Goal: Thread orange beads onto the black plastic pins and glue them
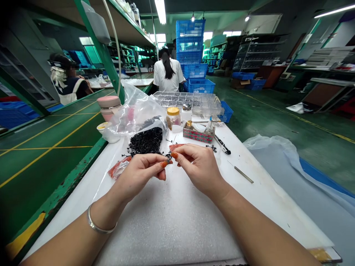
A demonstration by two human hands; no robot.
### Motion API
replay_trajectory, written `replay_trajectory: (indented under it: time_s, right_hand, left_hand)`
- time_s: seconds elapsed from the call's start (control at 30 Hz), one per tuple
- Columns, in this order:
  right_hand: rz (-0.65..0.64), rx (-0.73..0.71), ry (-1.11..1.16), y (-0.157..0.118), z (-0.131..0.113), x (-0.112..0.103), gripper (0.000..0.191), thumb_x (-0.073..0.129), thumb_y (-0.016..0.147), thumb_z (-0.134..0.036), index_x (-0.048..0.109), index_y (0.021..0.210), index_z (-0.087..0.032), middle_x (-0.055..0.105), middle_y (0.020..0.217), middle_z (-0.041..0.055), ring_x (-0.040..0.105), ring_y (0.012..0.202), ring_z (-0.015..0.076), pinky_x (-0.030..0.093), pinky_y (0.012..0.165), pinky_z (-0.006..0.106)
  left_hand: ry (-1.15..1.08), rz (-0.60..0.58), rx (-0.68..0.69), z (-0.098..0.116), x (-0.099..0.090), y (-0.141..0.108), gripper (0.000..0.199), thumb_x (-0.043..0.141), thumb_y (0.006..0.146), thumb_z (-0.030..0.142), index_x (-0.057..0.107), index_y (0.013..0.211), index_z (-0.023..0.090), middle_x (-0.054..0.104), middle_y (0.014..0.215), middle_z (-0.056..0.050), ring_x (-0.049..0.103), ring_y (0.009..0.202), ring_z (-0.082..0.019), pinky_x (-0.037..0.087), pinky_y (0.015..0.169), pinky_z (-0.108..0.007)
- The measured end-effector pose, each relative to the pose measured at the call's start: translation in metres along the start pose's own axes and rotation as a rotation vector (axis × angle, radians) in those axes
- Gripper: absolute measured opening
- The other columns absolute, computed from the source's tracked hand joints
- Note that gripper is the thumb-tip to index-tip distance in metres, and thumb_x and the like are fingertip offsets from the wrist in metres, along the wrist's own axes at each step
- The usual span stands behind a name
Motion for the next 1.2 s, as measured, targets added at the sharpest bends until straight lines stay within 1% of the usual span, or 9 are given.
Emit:
replay_trajectory:
  time_s: [0.13, 0.3, 0.4, 0.5, 0.67, 0.77, 0.83, 0.97, 1.2]
  right_hand:
    - [-0.020, -0.011, 0.014, 0.000, 0.000, 0.002, 0.010, 0.064, 0.086, -0.024, 0.073, 0.083, -0.020, 0.073, 0.081, 0.0040, 0.067, 0.075, 0.0174, 0.051, 0.061, 0.027]
    - [-0.085, 0.002, -0.010, -0.002, 0.001, 0.005, 0.017, 0.066, 0.084, -0.023, 0.074, 0.099, -0.020, 0.075, 0.097, 0.0059, 0.068, 0.078, 0.0163, 0.053, 0.062, 0.026]
    - [-0.103, -0.019, -0.027, -0.002, 0.001, 0.005, 0.016, 0.065, 0.084, -0.018, 0.074, 0.096, -0.020, 0.074, 0.091, 0.0046, 0.068, 0.080, 0.0165, 0.052, 0.061, 0.024]
    - [-0.096, -0.041, -0.025, -0.002, 0.001, 0.004, 0.014, 0.064, 0.084, -0.016, 0.075, 0.091, -0.020, 0.074, 0.086, 0.0036, 0.067, 0.082, 0.0170, 0.052, 0.061, 0.024]
    - [-0.047, 0.013, 0.038, 0.000, 0.004, 0.003, 0.009, 0.068, 0.082, -0.020, 0.075, 0.088, -0.020, 0.074, 0.087, 0.0036, 0.067, 0.079, 0.0160, 0.053, 0.064, 0.025]
    - [-0.020, 0.081, 0.135, 0.000, 0.006, 0.002, 0.009, 0.071, 0.080, -0.025, 0.074, 0.087, -0.019, 0.073, 0.086, 0.0035, 0.067, 0.075, 0.0151, 0.054, 0.066, 0.026]
    - [-0.019, 0.129, 0.199, 0.000, 0.006, 0.002, 0.010, 0.073, 0.079, -0.027, 0.073, 0.086, -0.019, 0.073, 0.083, 0.0032, 0.066, 0.071, 0.0143, 0.052, 0.063, 0.025]
    - [-0.029, 0.179, 0.271, 0.001, 0.008, 0.003, 0.013, 0.074, 0.078, -0.030, 0.073, 0.084, -0.018, 0.071, 0.078, 0.0026, 0.063, 0.065, 0.0120, 0.049, 0.056, 0.022]
    - [-0.003, 0.203, 0.288, 0.003, 0.008, 0.002, 0.018, 0.074, 0.078, -0.032, 0.073, 0.084, -0.016, 0.071, 0.079, 0.0045, 0.061, 0.065, 0.0114, 0.048, 0.055, 0.021]
  left_hand:
    - [-0.015, 0.007, 0.004, 0.001, 0.000, 0.000, 0.020, 0.066, 0.082, 0.031, 0.074, 0.080, 0.012, 0.071, 0.072, -0.007, 0.062, 0.069, -0.014, 0.047, 0.066, -0.023]
    - [0.073, 0.030, 0.083, 0.004, 0.000, -0.001, 0.019, 0.065, 0.083, 0.029, 0.074, 0.079, 0.013, 0.070, 0.072, -0.006, 0.058, 0.069, -0.014, 0.045, 0.064, -0.023]
    - [0.101, 0.033, 0.100, 0.004, 0.000, 0.000, 0.019, 0.064, 0.083, 0.027, 0.075, 0.080, 0.013, 0.069, 0.073, -0.006, 0.057, 0.070, -0.014, 0.044, 0.065, -0.024]
    - [0.086, 0.031, 0.089, 0.002, 0.000, 0.000, 0.018, 0.063, 0.083, 0.024, 0.076, 0.088, 0.014, 0.070, 0.075, -0.006, 0.059, 0.072, -0.014, 0.045, 0.066, -0.024]
    - [-0.050, 0.052, 0.026, 0.000, -0.003, 0.001, 0.019, 0.066, 0.082, 0.022, 0.073, 0.098, 0.014, 0.071, 0.082, -0.005, 0.063, 0.078, -0.014, 0.048, 0.068, -0.023]
    - [-0.166, 0.088, 0.019, -0.003, -0.008, 0.003, 0.019, 0.070, 0.080, 0.024, 0.072, 0.096, 0.014, 0.071, 0.083, -0.004, 0.065, 0.080, -0.013, 0.051, 0.069, -0.022]
    - [-0.238, 0.103, 0.010, -0.004, -0.010, 0.004, 0.020, 0.073, 0.079, 0.027, 0.072, 0.094, 0.014, 0.072, 0.084, -0.005, 0.066, 0.080, -0.014, 0.053, 0.070, -0.023]
    - [-0.362, 0.075, -0.018, -0.008, -0.011, 0.005, 0.025, 0.074, 0.079, 0.028, 0.073, 0.100, 0.014, 0.074, 0.087, -0.007, 0.067, 0.080, -0.013, 0.054, 0.070, -0.022]
    - [-0.477, 0.058, -0.045, -0.009, -0.010, 0.007, 0.026, 0.076, 0.076, 0.026, 0.076, 0.099, 0.014, 0.074, 0.084, -0.007, 0.066, 0.074, -0.011, 0.055, 0.068, -0.020]
Point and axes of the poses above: each hand's wrist, its own y-axis towards the middle knuckle, its own x-axis out of the palm, z = x × y, the point moved 3 cm from there along y, towards the middle knuckle
